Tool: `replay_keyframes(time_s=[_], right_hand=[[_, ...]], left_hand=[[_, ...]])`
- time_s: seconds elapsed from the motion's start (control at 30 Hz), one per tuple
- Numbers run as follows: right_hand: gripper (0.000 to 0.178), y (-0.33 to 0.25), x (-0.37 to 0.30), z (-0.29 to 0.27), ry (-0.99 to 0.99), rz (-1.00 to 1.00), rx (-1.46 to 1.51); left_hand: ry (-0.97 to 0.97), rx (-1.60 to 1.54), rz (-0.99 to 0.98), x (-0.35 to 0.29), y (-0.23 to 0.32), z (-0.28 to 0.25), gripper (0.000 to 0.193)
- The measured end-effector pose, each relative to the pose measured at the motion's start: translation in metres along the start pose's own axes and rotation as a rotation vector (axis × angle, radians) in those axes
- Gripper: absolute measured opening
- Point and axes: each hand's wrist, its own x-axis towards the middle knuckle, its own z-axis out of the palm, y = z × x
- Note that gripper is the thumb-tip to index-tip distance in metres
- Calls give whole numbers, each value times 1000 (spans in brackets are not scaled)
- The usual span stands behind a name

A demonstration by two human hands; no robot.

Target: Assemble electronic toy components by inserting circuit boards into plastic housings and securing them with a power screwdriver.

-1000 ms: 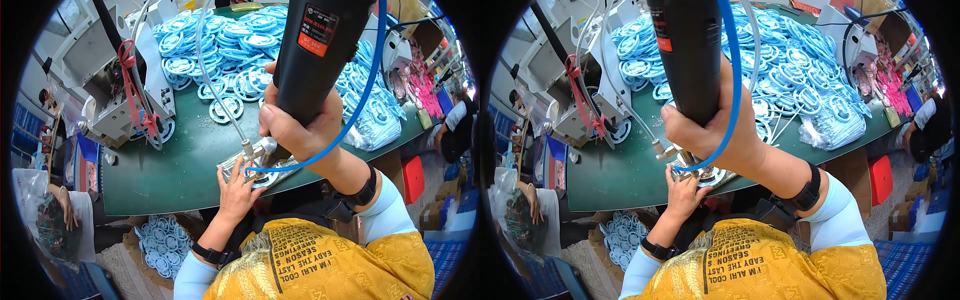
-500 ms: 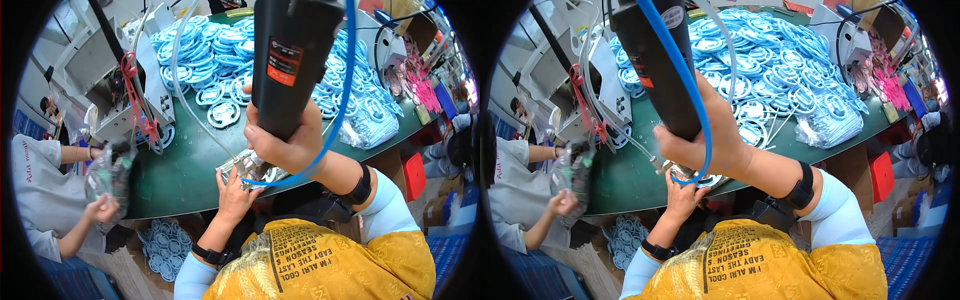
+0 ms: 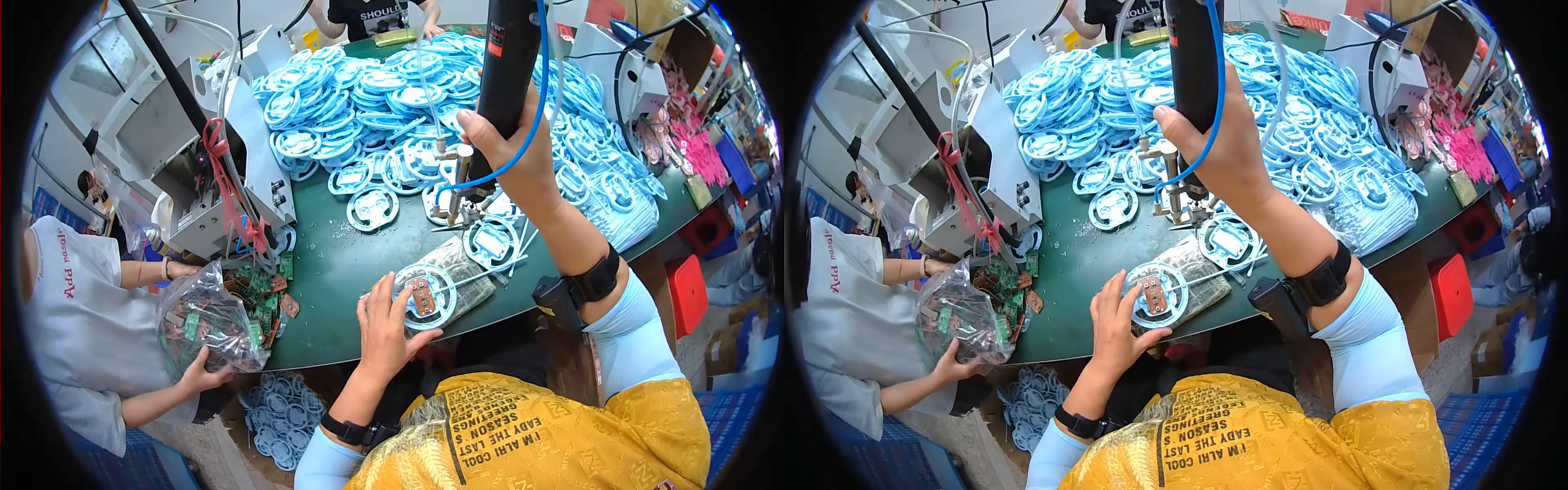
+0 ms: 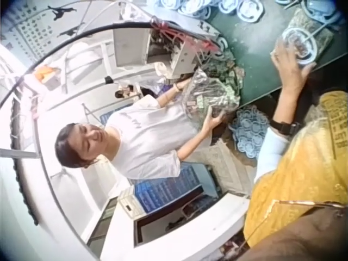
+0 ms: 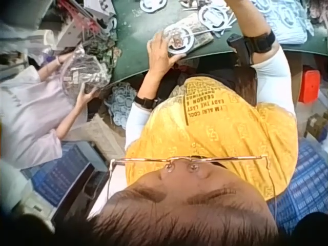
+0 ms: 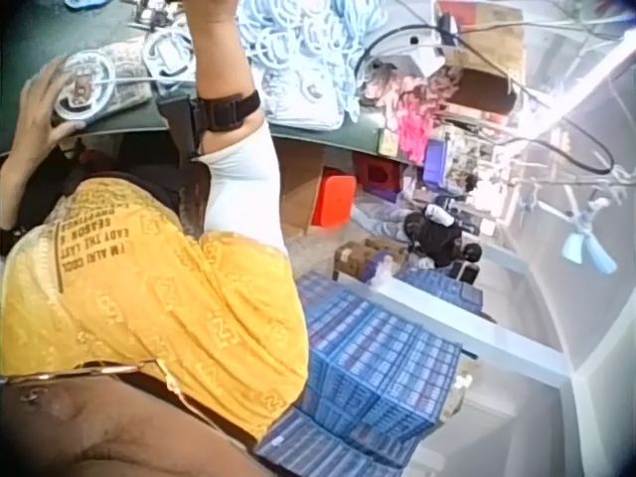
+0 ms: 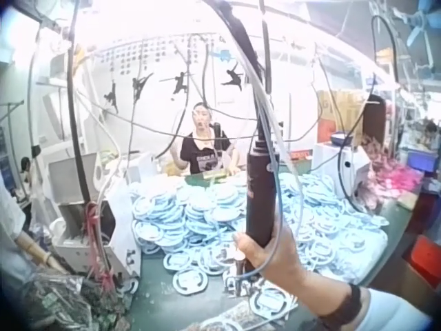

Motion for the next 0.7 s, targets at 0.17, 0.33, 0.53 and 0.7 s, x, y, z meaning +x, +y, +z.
replay_keyframes(time_s=[0.17,0.33,0.53,0.7], right_hand=[[55,13,-15,-19,-95,52,-117],[48,13,-58,-55,97,-254,-399],[38,20,-158,-67,-458,-87,-420],[38,44,-198,-69,-623,77,-716]], left_hand=[[-172,40,-27,21,6,-7,83],[-76,-48,-18,9,-13,-15,68],[128,-376,-161,-24,-40,-35,39],[234,-1251,-741,-35,-45,-41,35]])
